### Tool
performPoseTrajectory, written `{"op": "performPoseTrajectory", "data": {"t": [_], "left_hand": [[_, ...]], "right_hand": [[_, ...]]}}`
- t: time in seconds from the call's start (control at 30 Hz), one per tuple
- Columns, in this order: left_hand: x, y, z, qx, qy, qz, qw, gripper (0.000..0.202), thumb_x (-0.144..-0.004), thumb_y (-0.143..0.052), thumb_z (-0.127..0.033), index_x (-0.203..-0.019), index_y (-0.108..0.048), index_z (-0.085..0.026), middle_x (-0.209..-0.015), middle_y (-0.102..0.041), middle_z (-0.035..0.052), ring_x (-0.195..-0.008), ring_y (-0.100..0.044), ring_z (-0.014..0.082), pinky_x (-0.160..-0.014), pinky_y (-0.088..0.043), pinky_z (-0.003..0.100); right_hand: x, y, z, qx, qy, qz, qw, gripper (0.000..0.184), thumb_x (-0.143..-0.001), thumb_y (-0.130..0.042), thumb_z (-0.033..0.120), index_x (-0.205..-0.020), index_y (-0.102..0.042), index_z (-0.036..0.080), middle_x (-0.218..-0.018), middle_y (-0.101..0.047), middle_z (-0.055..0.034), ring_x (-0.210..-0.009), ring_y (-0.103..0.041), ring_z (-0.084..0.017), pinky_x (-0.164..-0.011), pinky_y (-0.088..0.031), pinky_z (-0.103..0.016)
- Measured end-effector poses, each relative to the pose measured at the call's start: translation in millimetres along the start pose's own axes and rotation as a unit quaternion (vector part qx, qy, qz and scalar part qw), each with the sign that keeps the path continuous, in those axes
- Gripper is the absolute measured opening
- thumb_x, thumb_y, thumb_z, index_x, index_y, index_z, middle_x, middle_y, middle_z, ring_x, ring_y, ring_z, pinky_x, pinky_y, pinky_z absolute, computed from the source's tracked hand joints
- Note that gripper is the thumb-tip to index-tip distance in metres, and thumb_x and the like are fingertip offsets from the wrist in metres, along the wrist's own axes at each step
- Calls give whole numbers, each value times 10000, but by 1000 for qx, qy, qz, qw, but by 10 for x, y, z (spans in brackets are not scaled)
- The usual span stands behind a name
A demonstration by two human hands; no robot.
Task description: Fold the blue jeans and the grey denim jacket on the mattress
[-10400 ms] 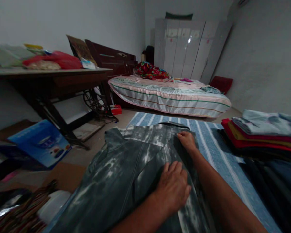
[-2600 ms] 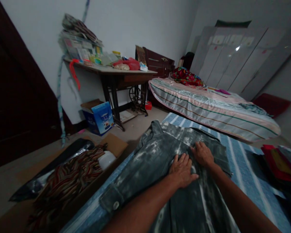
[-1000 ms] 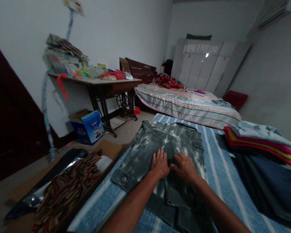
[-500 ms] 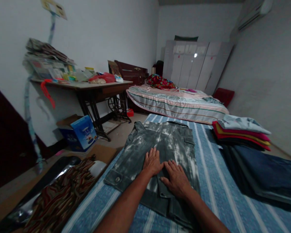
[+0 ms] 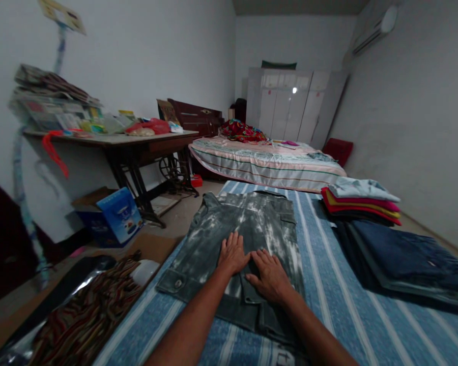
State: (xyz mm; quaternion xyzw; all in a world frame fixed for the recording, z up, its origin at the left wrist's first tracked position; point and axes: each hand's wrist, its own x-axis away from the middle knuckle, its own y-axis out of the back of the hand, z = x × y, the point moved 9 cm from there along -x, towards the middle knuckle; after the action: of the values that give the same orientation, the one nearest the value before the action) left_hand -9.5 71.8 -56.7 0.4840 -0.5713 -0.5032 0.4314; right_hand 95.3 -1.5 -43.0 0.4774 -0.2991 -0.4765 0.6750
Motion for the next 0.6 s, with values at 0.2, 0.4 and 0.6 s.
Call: {"op": "performPoseTrajectory", "data": {"t": [0.2,0.4,0.6], "left_hand": [[-5,15,-6,-6,2,2,1000,734,-870,-323,-556,-1439,-296,-92,-1547,-194,161,-1436,-103,271,-1137,-126,456],[-14,26,-10,-14,0,0,1000,740,-873,-320,-558,-1438,-302,-81,-1543,-202,163,-1432,-123,277,-1133,-145,454],[-19,22,-9,-12,-2,-6,1000,728,-882,-304,-562,-1439,-306,-93,-1543,-209,158,-1433,-122,276,-1134,-142,461]], "right_hand": [[13,26,6,-9,-1,-9,1000,661,-874,-452,511,-1439,-333,190,-1492,-345,-95,-1397,-232,-268,-1122,-173,-463],[5,42,-5,-18,-6,-12,1000,662,-867,-463,507,-1435,-339,191,-1486,-357,-92,-1391,-243,-274,-1120,-174,-469],[15,59,3,-18,-6,-15,1000,653,-869,-463,506,-1430,-346,194,-1482,-365,-90,-1391,-243,-272,-1118,-183,-463]]}}
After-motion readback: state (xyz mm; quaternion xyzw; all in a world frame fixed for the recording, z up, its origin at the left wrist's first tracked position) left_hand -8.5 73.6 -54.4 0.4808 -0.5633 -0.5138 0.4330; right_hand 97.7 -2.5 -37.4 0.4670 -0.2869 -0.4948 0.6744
